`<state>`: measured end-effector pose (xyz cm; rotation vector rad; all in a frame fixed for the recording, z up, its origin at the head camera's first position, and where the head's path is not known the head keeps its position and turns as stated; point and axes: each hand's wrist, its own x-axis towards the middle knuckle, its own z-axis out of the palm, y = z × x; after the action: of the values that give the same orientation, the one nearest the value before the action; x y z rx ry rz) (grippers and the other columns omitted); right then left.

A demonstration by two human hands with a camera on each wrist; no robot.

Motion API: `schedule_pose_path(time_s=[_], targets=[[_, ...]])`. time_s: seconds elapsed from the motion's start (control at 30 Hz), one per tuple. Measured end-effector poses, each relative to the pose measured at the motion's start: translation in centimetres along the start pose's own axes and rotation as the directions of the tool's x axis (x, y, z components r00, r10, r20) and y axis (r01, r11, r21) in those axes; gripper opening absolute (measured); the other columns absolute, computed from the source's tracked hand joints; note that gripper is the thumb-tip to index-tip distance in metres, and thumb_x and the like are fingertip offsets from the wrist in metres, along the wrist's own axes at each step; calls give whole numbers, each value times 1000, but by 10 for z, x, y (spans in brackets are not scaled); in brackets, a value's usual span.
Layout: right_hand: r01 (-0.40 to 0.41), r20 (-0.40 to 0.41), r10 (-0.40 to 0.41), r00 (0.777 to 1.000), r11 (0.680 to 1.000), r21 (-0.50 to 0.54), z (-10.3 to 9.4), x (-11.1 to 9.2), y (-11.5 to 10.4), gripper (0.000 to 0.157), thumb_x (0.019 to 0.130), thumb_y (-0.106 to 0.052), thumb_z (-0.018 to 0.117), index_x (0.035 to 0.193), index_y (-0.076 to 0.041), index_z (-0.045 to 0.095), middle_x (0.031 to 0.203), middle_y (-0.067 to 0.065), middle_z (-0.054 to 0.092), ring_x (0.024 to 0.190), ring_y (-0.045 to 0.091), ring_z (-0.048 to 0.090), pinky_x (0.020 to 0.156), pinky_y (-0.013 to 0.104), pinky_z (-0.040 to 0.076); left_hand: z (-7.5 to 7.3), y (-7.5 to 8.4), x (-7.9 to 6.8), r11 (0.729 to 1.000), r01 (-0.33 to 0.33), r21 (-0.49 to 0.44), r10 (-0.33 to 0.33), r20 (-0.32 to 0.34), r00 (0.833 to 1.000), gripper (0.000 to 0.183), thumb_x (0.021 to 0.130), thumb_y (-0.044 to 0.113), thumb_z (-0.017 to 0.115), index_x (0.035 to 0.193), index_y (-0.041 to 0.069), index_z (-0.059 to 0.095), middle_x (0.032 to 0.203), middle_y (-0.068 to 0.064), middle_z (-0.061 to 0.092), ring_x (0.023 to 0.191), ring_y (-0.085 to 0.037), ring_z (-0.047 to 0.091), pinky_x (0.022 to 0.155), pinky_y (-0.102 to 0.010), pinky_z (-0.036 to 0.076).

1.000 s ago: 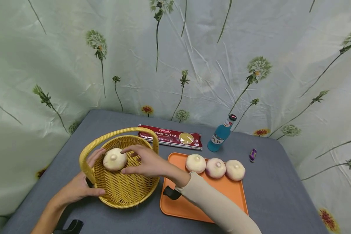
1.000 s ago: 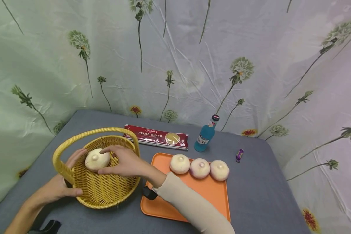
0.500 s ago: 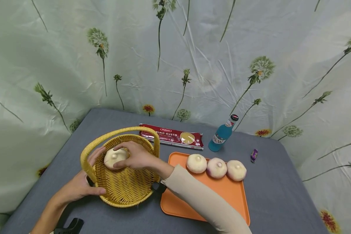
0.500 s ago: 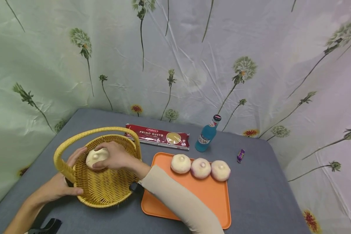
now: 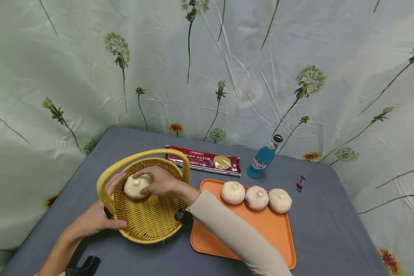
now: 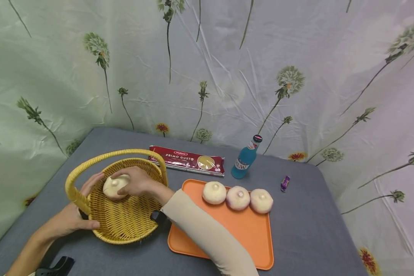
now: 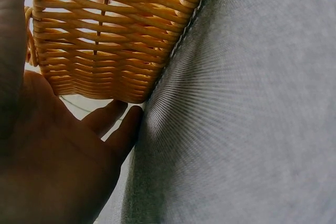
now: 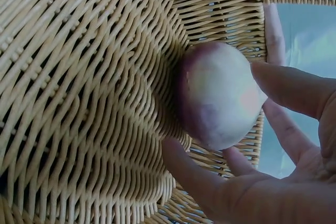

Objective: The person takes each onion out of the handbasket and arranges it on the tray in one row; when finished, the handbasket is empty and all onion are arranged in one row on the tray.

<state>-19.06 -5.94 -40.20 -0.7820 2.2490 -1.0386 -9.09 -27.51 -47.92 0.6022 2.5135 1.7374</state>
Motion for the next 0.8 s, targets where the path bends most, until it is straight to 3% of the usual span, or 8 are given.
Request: schedule_pose_path(time_s=[0.1,0.2,0.3,0.4,0.5,0.6,0.7,0.8], targets=[[-20,10,20,1000,1000,16,1,2,2,46,88,-8,76,131,-24,67,146,-2,54,133,14,48,93,23,44,0,-1,0,1000,-10,4,10,-1,1000,122,69,9,85,163,21,7,169,-3,-1,148,4,-1,115,-62,4],[-18,15,18,1000,999,31,2,4,3,47,88,-6,76,130,-23,67,144,0,55,127,13,52,89,22,44,0,-2,-1,1000,-26,17,26,-1,1000,122,69,9,86,163,20,7,169,-5,-2,149,3,-1,118,-31,9],[-5,28,3,1000,998,60,4,5,3,47,87,-4,76,130,-20,67,142,1,57,121,11,53,86,20,44,-1,-3,-1,999,-39,23,39,-1,999,123,70,9,86,163,19,6,169,-6,-2,149,4,-1,103,-7,13],[-6,37,3,999,997,83,5,5,2,46,87,-3,75,130,-19,67,141,2,57,117,10,53,83,19,44,0,-3,-1,999,-44,24,44,-2,999,123,69,9,86,163,18,7,168,-8,-2,148,4,-1,101,-4,14],[-13,37,11,999,998,66,6,5,0,46,87,-5,76,129,-20,67,141,1,57,116,8,53,83,18,44,0,-3,-1,999,-38,12,38,-2,999,123,69,9,86,163,19,7,168,-7,-2,149,2,-2,110,-13,11],[-17,34,16,999,999,40,6,5,-2,46,85,-4,77,127,-20,68,139,1,58,113,7,53,81,17,45,-1,-2,-1,1000,-21,-4,21,1,1000,123,69,8,86,163,20,7,168,-5,-3,149,2,-4,119,-49,5],[-17,35,16,999,1000,17,7,5,-2,48,84,-3,78,127,-21,68,138,1,60,110,7,54,79,17,44,-1,-1,-1,1000,-9,-16,9,5,1000,123,69,7,85,163,21,7,169,-3,-3,148,3,-5,102,-79,3],[-9,36,10,999,1000,-13,8,4,-3,49,83,-2,79,127,-22,68,137,1,60,108,7,55,79,18,44,-1,0,0,1000,-9,-16,9,5,1000,124,68,7,86,163,21,7,169,-3,-3,148,3,-4,98,-82,5]])
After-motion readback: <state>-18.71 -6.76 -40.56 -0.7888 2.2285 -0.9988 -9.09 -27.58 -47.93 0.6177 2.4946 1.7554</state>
